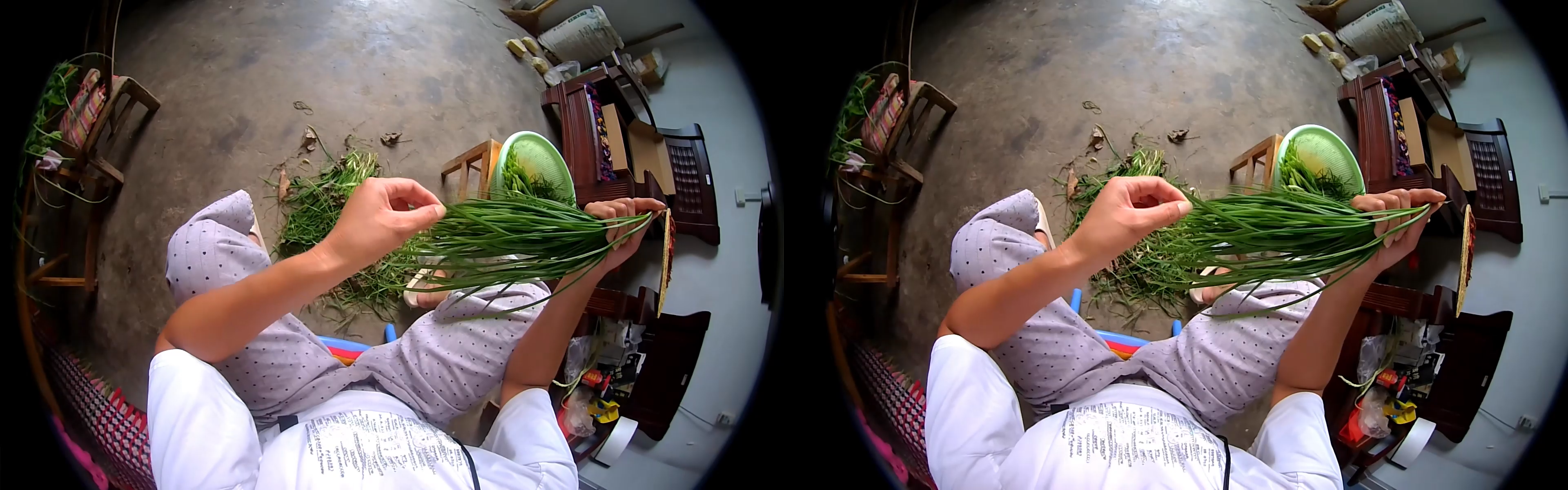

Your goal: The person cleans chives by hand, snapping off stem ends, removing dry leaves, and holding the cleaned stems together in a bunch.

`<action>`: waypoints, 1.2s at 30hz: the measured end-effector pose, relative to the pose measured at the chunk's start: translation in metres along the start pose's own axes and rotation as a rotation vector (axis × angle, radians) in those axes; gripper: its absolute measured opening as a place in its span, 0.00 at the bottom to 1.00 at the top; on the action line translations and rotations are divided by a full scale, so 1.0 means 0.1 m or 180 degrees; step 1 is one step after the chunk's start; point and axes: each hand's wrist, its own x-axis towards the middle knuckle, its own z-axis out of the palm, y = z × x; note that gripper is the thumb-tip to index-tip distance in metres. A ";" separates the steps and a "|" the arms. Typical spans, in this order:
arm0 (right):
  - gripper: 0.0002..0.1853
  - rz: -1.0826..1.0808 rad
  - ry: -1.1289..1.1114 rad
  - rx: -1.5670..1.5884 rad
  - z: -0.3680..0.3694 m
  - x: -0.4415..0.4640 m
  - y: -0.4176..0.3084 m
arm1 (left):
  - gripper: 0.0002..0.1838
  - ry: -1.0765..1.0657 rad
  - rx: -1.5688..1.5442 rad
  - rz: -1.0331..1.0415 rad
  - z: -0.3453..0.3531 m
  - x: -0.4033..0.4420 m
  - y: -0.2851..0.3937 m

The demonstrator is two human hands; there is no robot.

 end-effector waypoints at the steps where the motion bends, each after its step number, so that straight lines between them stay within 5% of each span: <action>1: 0.10 0.0004 0.0000 -0.0003 0.00 0.00 -0.01 | 0.08 0.0082 0.0044 -0.0022 -0.04 0.01 0.00; 2: 0.10 0.0005 0.0016 -0.0034 -0.01 0.00 -0.03 | 0.08 0.0164 0.0089 -0.0045 -0.05 0.02 0.00; 3: 0.10 0.0005 0.0031 -0.0064 -0.01 0.00 -0.04 | 0.09 0.0649 0.0847 0.0752 -0.04 0.02 0.00; 6: 0.10 0.0074 0.0139 0.0096 -0.03 0.01 -0.06 | 0.08 0.1092 0.2140 0.1715 -0.01 -0.03 0.09; 10: 0.11 0.0129 0.0118 0.0056 -0.04 0.01 -0.07 | 0.05 0.0421 0.2182 0.2326 0.11 -0.14 0.10; 36: 0.11 0.0210 0.0182 0.0002 -0.04 0.03 0.09 | 0.08 0.0513 0.2680 0.2834 0.31 -0.04 0.02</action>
